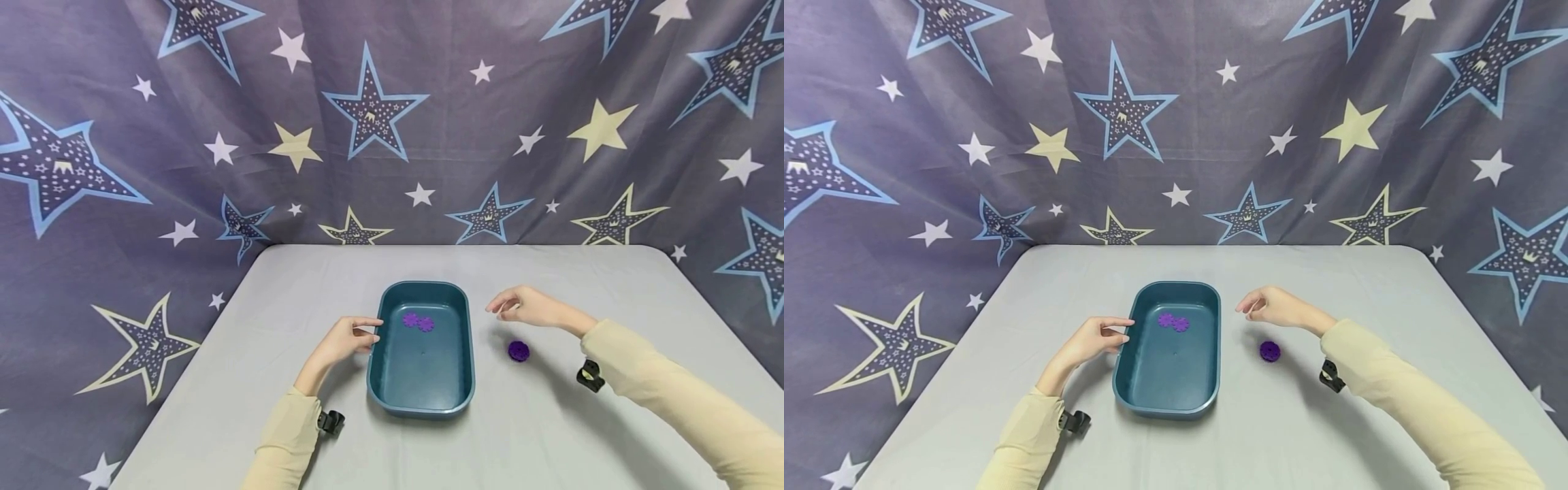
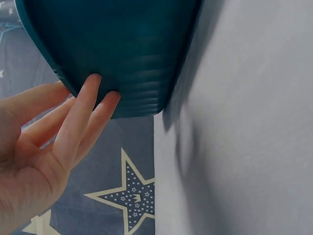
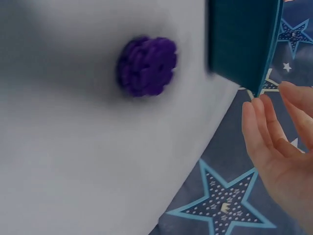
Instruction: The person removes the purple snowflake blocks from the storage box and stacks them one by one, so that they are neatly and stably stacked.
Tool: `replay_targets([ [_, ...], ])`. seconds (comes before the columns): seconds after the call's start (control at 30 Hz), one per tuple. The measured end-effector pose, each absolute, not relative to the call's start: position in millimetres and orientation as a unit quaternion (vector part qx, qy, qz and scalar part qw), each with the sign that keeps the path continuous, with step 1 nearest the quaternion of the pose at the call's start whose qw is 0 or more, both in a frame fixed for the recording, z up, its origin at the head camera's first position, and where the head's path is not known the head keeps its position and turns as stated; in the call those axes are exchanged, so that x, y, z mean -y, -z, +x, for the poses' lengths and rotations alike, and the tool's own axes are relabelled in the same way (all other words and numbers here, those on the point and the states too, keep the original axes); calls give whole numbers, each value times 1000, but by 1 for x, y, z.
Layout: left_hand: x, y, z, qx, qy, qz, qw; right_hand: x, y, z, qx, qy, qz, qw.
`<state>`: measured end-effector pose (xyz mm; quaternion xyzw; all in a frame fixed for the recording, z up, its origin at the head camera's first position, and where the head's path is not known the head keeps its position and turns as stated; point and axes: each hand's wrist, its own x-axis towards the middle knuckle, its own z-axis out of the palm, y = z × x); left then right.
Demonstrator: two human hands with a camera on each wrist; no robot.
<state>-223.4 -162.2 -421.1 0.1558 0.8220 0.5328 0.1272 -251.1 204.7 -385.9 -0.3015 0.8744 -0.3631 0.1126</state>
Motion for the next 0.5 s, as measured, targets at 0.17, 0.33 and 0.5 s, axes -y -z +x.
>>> replay_targets([
  [0.17,160,413,-219,-820,-535,158,128,-193,381,-254,-875,360,-307,105],
  [0.33,162,420,-223,-822,-533,157,127,-179,375,-260,-872,364,-311,101],
  [0.5,162,420,-224,-825,-528,155,128,-164,366,-263,-871,358,-322,99],
])
